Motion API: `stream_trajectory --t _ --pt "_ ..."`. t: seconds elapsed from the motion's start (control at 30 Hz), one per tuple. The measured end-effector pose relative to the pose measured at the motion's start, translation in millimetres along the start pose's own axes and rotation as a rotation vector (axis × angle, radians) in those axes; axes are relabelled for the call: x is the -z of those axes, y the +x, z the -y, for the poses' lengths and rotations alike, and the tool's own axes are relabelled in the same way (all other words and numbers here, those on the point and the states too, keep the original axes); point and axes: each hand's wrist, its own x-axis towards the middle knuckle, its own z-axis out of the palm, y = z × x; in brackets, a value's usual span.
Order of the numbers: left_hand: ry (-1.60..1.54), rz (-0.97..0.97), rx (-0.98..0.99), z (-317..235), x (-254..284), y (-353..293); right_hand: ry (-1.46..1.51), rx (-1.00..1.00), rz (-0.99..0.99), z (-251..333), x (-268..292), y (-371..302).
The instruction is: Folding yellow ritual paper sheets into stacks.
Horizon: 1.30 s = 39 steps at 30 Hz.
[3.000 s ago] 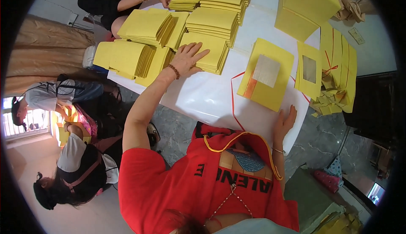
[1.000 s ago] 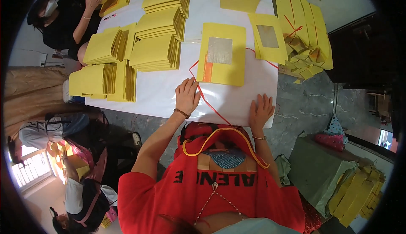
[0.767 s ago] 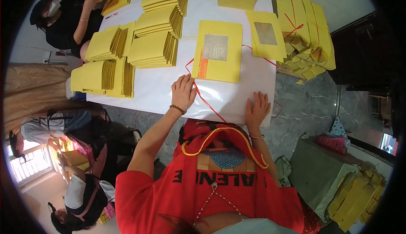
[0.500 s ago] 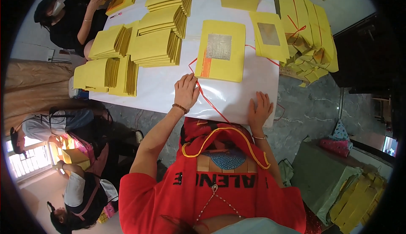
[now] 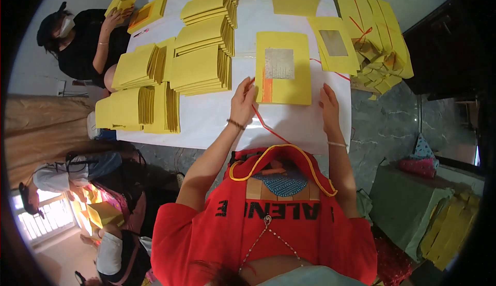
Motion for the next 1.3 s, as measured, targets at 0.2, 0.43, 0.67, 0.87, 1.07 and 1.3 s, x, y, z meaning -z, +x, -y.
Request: stream_trajectory --t 0.2,0.43,0.67,0.87,1.07,1.3 --pt "0.061 0.017 0.111 28.6 -16.2 32.6 0.135 -0.224 0.156 17.2 -23.4 27.5" --pt "0.231 -0.099 0.047 19.5 -32.7 26.0 0.148 -0.171 0.276 25.0 -29.7 34.0" --pt "-0.038 -0.101 0.191 22.0 -28.1 37.8 0.132 -0.251 0.344 30.1 -25.4 40.8" --pt "-0.084 -0.161 0.117 49.8 -40.6 32.8 0.111 -0.165 0.296 25.5 -26.1 41.9" --pt "-0.026 -0.170 0.061 43.5 -33.3 28.6 0.066 -0.154 0.304 21.7 -17.3 48.0" --pt "0.816 0.194 -0.701 -26.2 4.6 17.8 -0.746 0.883 0.442 35.5 -11.9 32.1"
